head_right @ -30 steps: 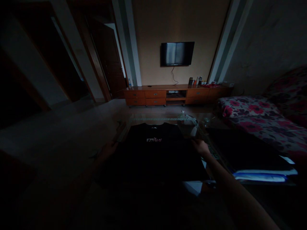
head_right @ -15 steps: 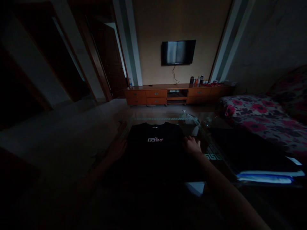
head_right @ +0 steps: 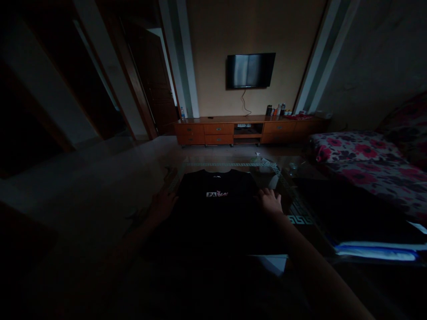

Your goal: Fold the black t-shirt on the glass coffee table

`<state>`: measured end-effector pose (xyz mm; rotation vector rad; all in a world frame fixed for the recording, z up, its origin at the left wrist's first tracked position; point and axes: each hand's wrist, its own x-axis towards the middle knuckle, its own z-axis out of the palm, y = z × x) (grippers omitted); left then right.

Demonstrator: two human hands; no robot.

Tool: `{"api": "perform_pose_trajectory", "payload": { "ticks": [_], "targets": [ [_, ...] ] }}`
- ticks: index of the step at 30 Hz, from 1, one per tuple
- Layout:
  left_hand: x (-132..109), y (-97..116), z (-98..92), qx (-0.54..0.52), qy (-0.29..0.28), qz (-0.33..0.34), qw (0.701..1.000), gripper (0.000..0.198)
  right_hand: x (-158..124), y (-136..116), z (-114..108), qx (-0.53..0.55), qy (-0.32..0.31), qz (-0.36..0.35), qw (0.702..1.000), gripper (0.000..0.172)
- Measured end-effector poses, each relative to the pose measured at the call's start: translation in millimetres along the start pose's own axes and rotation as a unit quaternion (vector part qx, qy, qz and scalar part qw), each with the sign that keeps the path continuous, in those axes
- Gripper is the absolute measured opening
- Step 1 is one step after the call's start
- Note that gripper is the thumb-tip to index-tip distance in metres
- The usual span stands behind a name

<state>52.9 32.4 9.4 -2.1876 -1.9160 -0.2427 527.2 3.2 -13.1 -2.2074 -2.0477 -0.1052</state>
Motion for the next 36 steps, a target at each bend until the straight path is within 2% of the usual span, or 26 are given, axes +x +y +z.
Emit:
{"api": "perform_pose_trajectory", "payload": {
  "ticks": [3,5,8,10,14,17,20,24,27,30,33,36],
  "targets": [
    [1,8,-6.0,-0.012,0.019,-0.014,1.000,0.034,-6,-15,-7,-0.039,0.059,0.033,0.997,0.039],
    [-3,19,-9.0,-0.031,0.027,0.028,0.999,0.032,-14,-32,-14,-0.038,0.077,0.013,0.996,0.039],
    [-17,37,-5.1,-0.069,0.010,0.122,0.990,0.036,-31,-58,-15,0.007,0.027,-0.072,0.997,0.043],
    [-26,46,2.9,-0.083,-0.006,0.149,0.985,0.043,-42,-68,-6,0.034,-0.007,-0.082,0.996,0.049],
    [-31,46,17.1,-0.089,-0.053,0.141,0.985,0.057,-43,-68,16,0.051,-0.041,-0.055,0.996,0.062],
    [-28,51,18.1,-0.093,-0.041,0.123,0.987,0.054,-34,-71,17,0.043,-0.074,-0.036,0.996,0.062],
    [-35,69,16.9,-0.110,-0.004,0.137,0.984,0.055,-37,-91,11,0.045,-0.065,-0.021,0.997,0.065],
    [-50,85,21.0,-0.136,-0.045,0.177,0.974,0.063,-59,-117,10,0.082,-0.059,-0.102,0.990,0.064],
    [-54,87,20.4,-0.133,-0.069,0.184,0.972,0.060,-69,-125,11,0.083,-0.076,-0.098,0.989,0.062],
    [-54,97,14.8,-0.138,-0.054,0.212,0.966,0.057,-71,-137,9,0.083,-0.072,-0.097,0.989,0.068],
    [-57,115,13.0,-0.149,-0.059,0.256,0.953,0.057,-73,-160,8,0.099,-0.056,-0.148,0.982,0.068],
    [-63,126,16.6,-0.148,-0.077,0.257,0.952,0.059,-78,-173,11,0.110,-0.059,-0.168,0.978,0.066]
  ]
}}
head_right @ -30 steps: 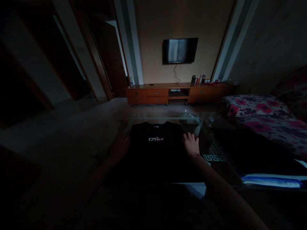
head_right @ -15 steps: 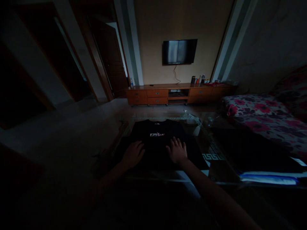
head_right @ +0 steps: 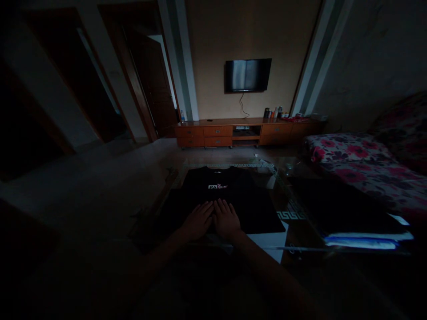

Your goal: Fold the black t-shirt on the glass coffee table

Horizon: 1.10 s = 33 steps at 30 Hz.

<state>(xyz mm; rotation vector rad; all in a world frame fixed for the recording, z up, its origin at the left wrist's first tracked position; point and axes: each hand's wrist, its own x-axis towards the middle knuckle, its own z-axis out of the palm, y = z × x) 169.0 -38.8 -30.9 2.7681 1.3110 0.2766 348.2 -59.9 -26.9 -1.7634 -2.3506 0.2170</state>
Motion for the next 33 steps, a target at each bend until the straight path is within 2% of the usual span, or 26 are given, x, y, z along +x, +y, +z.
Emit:
{"api": "perform_pose_trajectory", "payload": {
  "ticks": [2,4,8,10,12,14,18,21,25,27,29,30,33],
  "targets": [
    [-4,-3,1.2,0.002,0.007,-0.010,1.000,0.061,-5,6,2,0.001,-0.005,0.010,1.000,0.072],
    [-13,-14,-2.9,0.008,0.013,-0.032,0.999,0.065,-14,27,0,-0.005,-0.009,0.024,1.000,0.079],
    [-45,-61,-19.0,0.030,0.011,-0.103,0.994,0.076,-47,101,-10,-0.037,0.000,0.104,0.994,0.084],
    [-62,-88,-25.1,0.045,0.026,-0.136,0.989,0.077,-63,136,-14,-0.061,0.011,0.108,0.992,0.082],
    [-74,-108,-28.2,0.044,0.026,-0.166,0.985,0.080,-73,158,-16,-0.078,0.020,0.104,0.991,0.081],
    [-79,-117,-29.0,0.036,0.019,-0.178,0.983,0.083,-77,165,-17,-0.086,0.026,0.108,0.990,0.082],
    [-85,-110,-27.9,0.032,0.012,-0.189,0.981,0.084,-80,157,-16,-0.080,0.023,0.115,0.990,0.082],
    [-102,-100,-28.6,0.039,0.019,-0.191,0.981,0.083,-91,154,-16,-0.072,0.023,0.106,0.992,0.082],
    [-116,-87,-39.9,0.063,0.012,-0.201,0.977,0.079,-99,146,-27,-0.076,0.012,0.107,0.991,0.084],
    [-103,-72,-48.3,0.089,0.016,-0.217,0.972,0.073,-88,128,-37,-0.088,0.011,0.135,0.987,0.082],
    [-76,-53,-52.7,0.104,0.034,-0.222,0.969,0.067,-66,97,-44,-0.092,0.024,0.145,0.985,0.078],
    [-60,-41,-52.0,0.096,0.047,-0.203,0.973,0.064,-54,79,-46,-0.085,0.032,0.131,0.987,0.076],
    [-15,-12,-36.9,0.052,0.041,-0.090,0.994,0.058,-17,26,-35,-0.038,0.025,0.019,0.999,0.073]
  ]
}}
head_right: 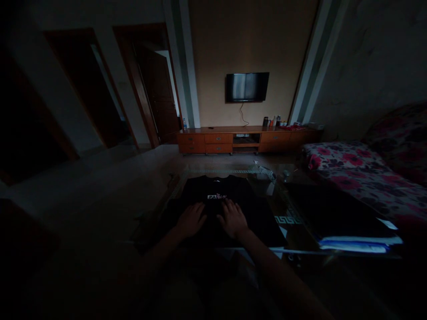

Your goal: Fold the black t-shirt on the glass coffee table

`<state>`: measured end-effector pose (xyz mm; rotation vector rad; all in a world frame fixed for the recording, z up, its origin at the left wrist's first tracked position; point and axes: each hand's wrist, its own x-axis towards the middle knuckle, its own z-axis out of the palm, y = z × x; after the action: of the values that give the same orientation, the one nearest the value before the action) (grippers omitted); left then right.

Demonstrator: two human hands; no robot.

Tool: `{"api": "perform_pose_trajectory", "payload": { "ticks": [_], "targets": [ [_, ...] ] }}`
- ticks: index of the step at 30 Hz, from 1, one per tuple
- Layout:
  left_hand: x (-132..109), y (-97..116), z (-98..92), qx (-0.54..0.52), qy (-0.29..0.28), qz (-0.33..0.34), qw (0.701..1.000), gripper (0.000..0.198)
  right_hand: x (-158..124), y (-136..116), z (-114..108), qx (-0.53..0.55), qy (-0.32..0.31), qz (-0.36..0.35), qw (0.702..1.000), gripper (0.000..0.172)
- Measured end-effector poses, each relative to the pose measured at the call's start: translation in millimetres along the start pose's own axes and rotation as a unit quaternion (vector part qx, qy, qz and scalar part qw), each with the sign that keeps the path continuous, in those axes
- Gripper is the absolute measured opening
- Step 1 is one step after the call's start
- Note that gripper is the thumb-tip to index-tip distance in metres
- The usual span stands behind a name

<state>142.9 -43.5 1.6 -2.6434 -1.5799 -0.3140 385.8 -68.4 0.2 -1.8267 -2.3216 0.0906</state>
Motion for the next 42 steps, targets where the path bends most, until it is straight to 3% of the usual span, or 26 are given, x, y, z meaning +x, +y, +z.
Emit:
{"api": "perform_pose_trajectory", "payload": {
  "ticks": [4,7,10,13,15,17,19,23,26,29,33,36,39,42],
  "targets": [
    [19,21,32.0,-0.028,-0.021,0.011,0.999,0.062,24,-35,27,0.029,-0.034,-0.002,0.999,0.078],
    [16,15,42.3,-0.033,-0.028,-0.005,0.999,0.068,27,-21,38,0.032,-0.053,0.010,0.998,0.085],
    [11,-7,37.2,-0.019,-0.026,-0.032,0.999,0.077,21,27,37,0.008,-0.041,0.045,0.998,0.089],
    [3,-47,27.8,0.019,-0.020,-0.111,0.993,0.080,10,95,32,-0.044,0.000,0.133,0.990,0.089],
    [-3,-76,25.2,0.031,-0.015,-0.139,0.990,0.079,2,136,32,-0.058,0.018,0.128,0.990,0.081],
    [-8,-100,26.7,0.031,0.000,-0.165,0.986,0.086,-4,163,34,-0.047,0.026,0.127,0.991,0.079],
    [-13,-114,30.1,0.024,0.009,-0.189,0.982,0.096,-8,174,37,-0.037,0.031,0.137,0.989,0.082],
    [-14,-114,28.3,0.033,0.014,-0.205,0.978,0.096,-10,166,35,-0.064,0.039,0.162,0.984,0.081],
    [-9,-94,15.7,0.075,0.078,-0.192,0.976,0.078,-9,142,21,-0.115,0.058,0.176,0.976,0.073],
    [-2,-54,5.9,0.063,0.114,-0.107,0.986,0.062,-4,94,7,-0.114,0.064,0.133,0.982,0.067],
    [-4,13,16.3,0.000,0.058,0.037,0.998,0.059,-1,11,12,-0.017,0.028,0.033,0.999,0.071],
    [-14,37,30.5,-0.019,0.006,0.054,0.998,0.061,-6,-27,25,0.020,-0.013,-0.003,1.000,0.071],
    [-27,22,32.1,-0.015,-0.026,0.022,0.999,0.064,-19,-18,32,0.025,-0.037,0.010,0.999,0.075],
    [-42,-19,21.7,-0.001,-0.039,-0.006,0.999,0.069,-37,34,33,0.008,-0.028,0.038,0.999,0.080]
  ]
}}
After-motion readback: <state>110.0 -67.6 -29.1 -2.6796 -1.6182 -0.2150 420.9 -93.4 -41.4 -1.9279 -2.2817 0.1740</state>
